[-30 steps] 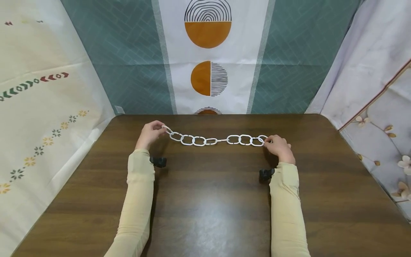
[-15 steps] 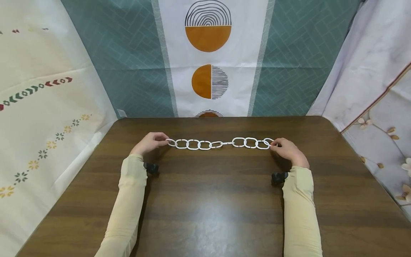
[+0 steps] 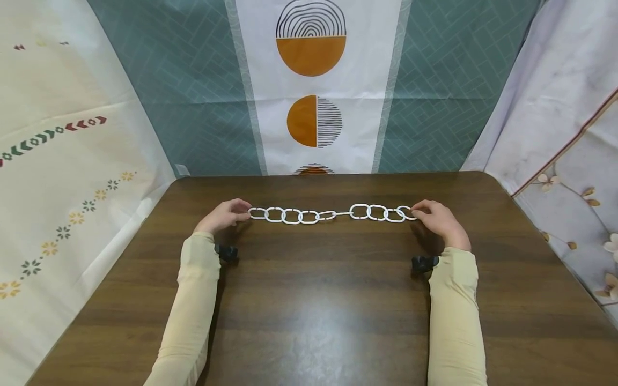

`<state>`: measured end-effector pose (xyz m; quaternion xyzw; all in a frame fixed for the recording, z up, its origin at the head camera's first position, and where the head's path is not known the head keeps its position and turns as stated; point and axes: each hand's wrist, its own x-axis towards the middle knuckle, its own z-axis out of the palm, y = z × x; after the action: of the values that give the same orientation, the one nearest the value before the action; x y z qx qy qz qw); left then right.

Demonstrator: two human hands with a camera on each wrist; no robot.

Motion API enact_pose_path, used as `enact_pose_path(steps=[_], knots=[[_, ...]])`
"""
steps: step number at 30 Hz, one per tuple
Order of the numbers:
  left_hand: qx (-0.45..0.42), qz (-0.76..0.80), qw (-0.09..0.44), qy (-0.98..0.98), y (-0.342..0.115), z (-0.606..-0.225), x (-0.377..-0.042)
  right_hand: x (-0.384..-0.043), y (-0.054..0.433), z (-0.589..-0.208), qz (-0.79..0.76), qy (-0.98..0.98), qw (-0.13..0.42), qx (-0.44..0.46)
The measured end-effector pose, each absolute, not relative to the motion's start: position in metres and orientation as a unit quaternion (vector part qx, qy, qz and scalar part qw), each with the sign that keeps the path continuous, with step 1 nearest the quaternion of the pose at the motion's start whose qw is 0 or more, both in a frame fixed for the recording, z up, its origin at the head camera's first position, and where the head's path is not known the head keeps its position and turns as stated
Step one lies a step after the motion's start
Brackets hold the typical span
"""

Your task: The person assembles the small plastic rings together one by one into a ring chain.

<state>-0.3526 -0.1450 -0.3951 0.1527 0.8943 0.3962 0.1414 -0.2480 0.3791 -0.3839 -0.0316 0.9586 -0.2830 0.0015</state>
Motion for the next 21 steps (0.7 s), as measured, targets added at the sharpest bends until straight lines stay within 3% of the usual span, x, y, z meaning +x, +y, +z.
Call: enact_pose_path(steps=[6,13,21], knots=[[0.101,0.382,0.085,0.915,-0.128,-0.375,-0.35,-0.248,0.369,-0.372,-0.281,0.958,-0.036,-0.032],[0.12,0.323,-0.017,0.939,-0.048,-0.351,-0.354,-0.28,0.309,-0.354,-0.273,0.957,-0.073,-0.059],[0.149,0.179,-0.045,0.972,0.027,-0.368,-0.349,-0.315,0.234,-0.382,-0.189,0.976,-0.09,-0.054]])
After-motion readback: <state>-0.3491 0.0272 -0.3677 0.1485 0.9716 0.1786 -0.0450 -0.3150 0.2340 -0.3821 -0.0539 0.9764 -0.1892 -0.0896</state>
